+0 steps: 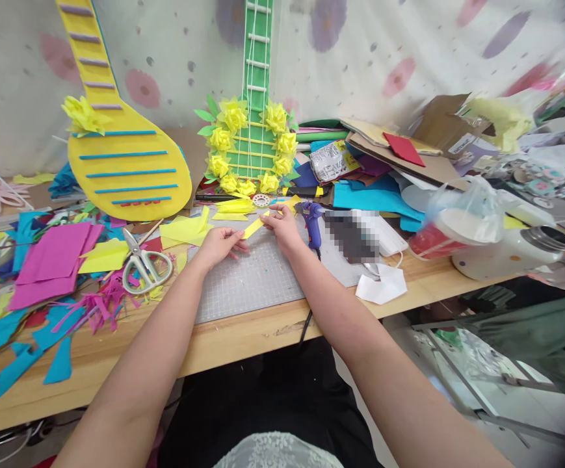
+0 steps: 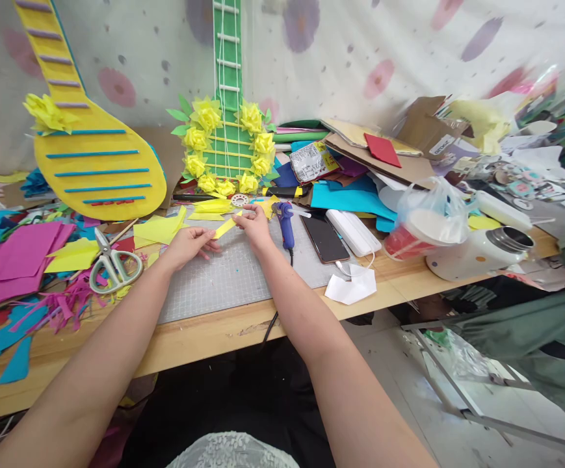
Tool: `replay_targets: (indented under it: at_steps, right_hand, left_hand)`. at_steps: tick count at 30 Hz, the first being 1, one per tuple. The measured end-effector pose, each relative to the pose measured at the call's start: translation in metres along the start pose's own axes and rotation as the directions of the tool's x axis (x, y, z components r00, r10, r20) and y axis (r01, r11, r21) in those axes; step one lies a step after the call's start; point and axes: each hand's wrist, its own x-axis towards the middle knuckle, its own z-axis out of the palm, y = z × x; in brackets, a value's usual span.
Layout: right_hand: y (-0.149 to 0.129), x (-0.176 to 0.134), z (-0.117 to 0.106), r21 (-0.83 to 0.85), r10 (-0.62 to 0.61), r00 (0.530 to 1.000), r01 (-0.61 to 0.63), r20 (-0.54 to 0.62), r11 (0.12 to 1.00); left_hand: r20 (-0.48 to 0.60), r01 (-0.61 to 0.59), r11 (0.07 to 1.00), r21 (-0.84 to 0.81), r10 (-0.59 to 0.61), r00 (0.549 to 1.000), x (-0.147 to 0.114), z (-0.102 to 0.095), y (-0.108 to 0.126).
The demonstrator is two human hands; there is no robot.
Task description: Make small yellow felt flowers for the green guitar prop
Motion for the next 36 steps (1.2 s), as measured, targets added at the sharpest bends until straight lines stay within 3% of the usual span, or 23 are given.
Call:
replay_targets:
  at_steps: [11,16,19,28,36]
  right_hand:
    - [0.001,0.0,-0.001,-0.026,0.04,0.999,-0.04,-0.021,0.999]
    - [0.001,0.002,-0.002,-0.035,0.036,0.999,-0.037,-0.028,0.999]
    - [0.001,0.001,-0.002,-0.046,0.032,0.999,-0.033,-0.017,0.998]
    - [0.001,0.002,-0.001,-0.044,0.047,0.999,-0.049,-0.026,0.998]
    - [-0.001,0.003,-0.005,-0.035,0.063,0.997,-0.064,-0.043,0.997]
  left_hand:
    - [-0.125,0.106,0.992,0.063,-0.098,0.987,0.003,-0.003,0.0]
    - [-0.231,-0.032,0.999,-0.018,0.027,0.973,0.001,0.001,0.003]
    - [-0.201,-0.109,0.993,-0.05,0.096,0.975,0.0,0.007,0.003]
    - [-0.144,0.037,0.984,-0.174,-0.062,0.988,-0.004,0.007,0.01]
    - [-0.174,-0.034,0.975,-0.219,-0.005,0.985,-0.005,0.001,0.007]
